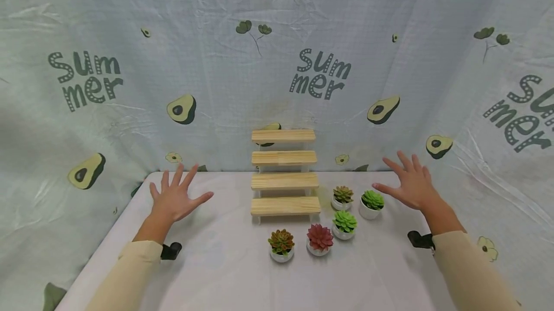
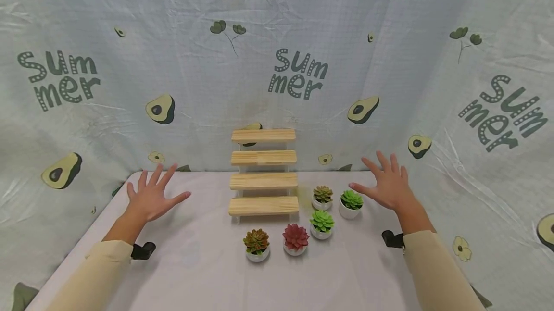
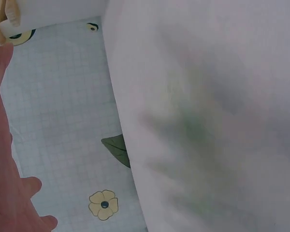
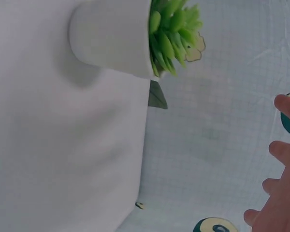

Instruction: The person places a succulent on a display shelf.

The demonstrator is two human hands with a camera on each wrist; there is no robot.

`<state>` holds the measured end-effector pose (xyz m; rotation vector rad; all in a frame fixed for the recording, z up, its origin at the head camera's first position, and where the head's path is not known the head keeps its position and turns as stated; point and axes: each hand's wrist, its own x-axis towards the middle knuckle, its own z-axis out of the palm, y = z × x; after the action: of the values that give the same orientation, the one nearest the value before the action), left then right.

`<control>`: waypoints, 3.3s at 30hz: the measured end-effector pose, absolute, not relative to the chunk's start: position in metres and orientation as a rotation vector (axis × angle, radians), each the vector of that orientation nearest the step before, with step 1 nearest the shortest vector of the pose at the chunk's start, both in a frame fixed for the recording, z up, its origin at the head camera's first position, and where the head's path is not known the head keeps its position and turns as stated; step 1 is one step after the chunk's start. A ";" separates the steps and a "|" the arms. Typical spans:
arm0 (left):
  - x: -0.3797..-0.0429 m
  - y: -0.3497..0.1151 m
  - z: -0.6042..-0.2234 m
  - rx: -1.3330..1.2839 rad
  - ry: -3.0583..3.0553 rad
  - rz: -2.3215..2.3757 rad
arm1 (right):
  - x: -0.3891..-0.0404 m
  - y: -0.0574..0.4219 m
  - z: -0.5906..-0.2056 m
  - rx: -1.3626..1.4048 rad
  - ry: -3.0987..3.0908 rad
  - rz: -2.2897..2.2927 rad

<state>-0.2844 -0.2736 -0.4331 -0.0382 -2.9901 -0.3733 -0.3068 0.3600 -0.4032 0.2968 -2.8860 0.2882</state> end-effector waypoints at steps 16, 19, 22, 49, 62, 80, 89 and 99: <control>-0.267 -0.224 -0.460 -0.093 -2.892 -0.678 | -0.282 0.329 -0.443 0.349 -2.693 0.750; -0.264 -0.214 -0.468 -0.114 -2.844 -0.761 | -0.279 0.323 -0.450 0.306 -2.666 0.836; -0.263 -0.202 -0.476 -0.141 -2.786 -0.894 | -0.275 0.317 -0.458 0.254 -2.651 0.908; -0.276 -0.131 -0.499 0.090 -2.354 -2.185 | -0.262 0.299 -0.497 -0.163 -2.392 1.604; -0.282 -0.132 -0.500 0.167 -2.240 -2.346 | -0.262 0.302 -0.495 -0.273 -2.465 1.648; -0.287 -0.134 -0.498 0.182 -2.268 -2.341 | -0.267 0.300 -0.499 -0.391 -2.448 1.741; -0.290 -0.133 -0.496 0.239 -2.276 -2.340 | -0.267 0.300 -0.498 -0.401 -2.463 1.705; -0.288 -0.134 -0.499 0.185 -2.199 -2.402 | -0.266 0.299 -0.497 -0.399 -2.500 1.652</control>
<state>-0.2880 -0.1335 -0.4992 0.1851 -2.1993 -2.4022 -0.2660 0.2987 -0.4970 -0.3993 -2.5001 1.6517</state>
